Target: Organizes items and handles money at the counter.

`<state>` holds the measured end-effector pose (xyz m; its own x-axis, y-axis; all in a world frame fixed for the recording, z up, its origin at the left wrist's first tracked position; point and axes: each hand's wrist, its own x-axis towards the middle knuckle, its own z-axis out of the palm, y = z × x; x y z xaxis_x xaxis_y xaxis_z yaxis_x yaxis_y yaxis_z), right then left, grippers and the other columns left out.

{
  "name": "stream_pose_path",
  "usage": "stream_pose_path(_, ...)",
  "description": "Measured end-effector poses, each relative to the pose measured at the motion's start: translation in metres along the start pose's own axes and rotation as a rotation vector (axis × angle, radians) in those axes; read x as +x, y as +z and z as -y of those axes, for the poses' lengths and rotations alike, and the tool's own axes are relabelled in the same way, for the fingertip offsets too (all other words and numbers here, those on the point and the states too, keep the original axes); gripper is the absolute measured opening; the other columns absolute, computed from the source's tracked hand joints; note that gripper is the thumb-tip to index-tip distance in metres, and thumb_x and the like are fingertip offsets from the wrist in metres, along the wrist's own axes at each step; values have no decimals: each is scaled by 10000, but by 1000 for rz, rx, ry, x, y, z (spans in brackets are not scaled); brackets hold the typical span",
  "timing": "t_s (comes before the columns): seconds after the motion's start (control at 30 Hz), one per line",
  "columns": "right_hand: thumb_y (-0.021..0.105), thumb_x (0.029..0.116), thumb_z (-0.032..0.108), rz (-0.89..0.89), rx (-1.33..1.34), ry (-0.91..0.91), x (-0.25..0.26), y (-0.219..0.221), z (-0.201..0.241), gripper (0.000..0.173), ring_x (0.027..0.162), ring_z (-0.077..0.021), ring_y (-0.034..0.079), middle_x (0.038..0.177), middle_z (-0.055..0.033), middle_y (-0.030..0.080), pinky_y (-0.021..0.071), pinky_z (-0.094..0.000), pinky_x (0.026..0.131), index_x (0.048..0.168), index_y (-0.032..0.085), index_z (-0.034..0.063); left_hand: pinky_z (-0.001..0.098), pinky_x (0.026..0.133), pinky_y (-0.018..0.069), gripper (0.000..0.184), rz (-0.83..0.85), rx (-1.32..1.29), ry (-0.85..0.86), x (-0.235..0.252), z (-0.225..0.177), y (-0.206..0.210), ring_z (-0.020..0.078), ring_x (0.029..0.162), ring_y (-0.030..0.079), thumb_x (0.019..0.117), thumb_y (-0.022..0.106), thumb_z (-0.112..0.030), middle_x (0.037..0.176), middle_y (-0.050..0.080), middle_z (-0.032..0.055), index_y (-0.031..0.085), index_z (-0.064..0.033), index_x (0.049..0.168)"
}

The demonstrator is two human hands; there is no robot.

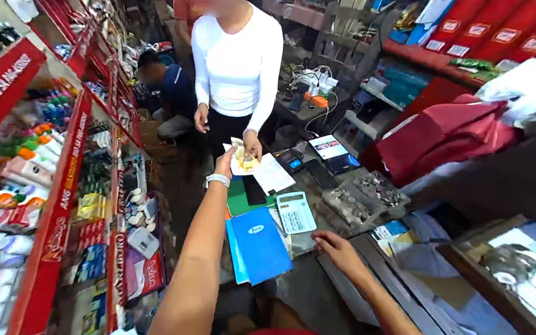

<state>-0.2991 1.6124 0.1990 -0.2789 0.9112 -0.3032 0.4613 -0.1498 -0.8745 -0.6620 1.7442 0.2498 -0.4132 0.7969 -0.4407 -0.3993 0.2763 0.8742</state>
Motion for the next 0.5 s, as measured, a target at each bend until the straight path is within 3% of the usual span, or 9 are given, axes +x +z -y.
stream_pose_path(0.17, 540, 1045, 133, 16, -167, -10, 48, -3, 4, 289, 978, -265, 698, 1172, -201, 695, 565, -435, 890, 1250, 659, -32, 548, 993, 515, 480, -129, 164, -72, 37, 17, -11, 361, 1177, 618, 951, 692, -125, 1303, 615, 261, 538, 46, 1372)
stream_pose_path(0.27, 619, 1002, 156, -65, -355, 6, 78, 21, -15, 369, 1228, -464, 584, 1349, -324, 577, 455, -583, 1059, 1296, 632, -68, 502, 958, 539, 456, -142, 134, 1, 18, 34, -36, 314, 1101, 657, 981, 674, -176, 1253, 649, 229, 548, 9, 1378)
stream_pose_path(0.33, 652, 966, 185, -143, -430, -20, 101, 42, -23, 438, 1319, -539, 491, 1428, -370, 494, 392, -641, 1107, 1316, 617, -77, 474, 921, 571, 460, -158, 24, 41, -2, 48, -58, 274, 1057, 684, 997, 662, -226, 1220, 672, 192, 537, -19, 1388)
stream_pose_path(0.4, 619, 983, 170, -115, -496, -84, 117, 69, -21, 372, 1261, -516, 546, 1331, -354, 572, 434, -619, 1075, 1259, 655, -77, 448, 897, 593, 466, -191, -91, 33, -25, 64, -82, 249, 1028, 703, 1008, 648, -258, 1192, 690, 169, 522, -38, 1400)
stream_pose_path(0.5, 587, 997, 133, 138, -654, -43, 129, 108, -8, 286, 1218, -444, 604, 1253, -284, 643, 498, -583, 1001, 1187, 692, -54, 427, 859, 614, 410, -261, -188, -58, -64, 88, -115, 254, 990, 721, 1050, 563, -178, 1153, 697, 189, 480, 5, 1407)
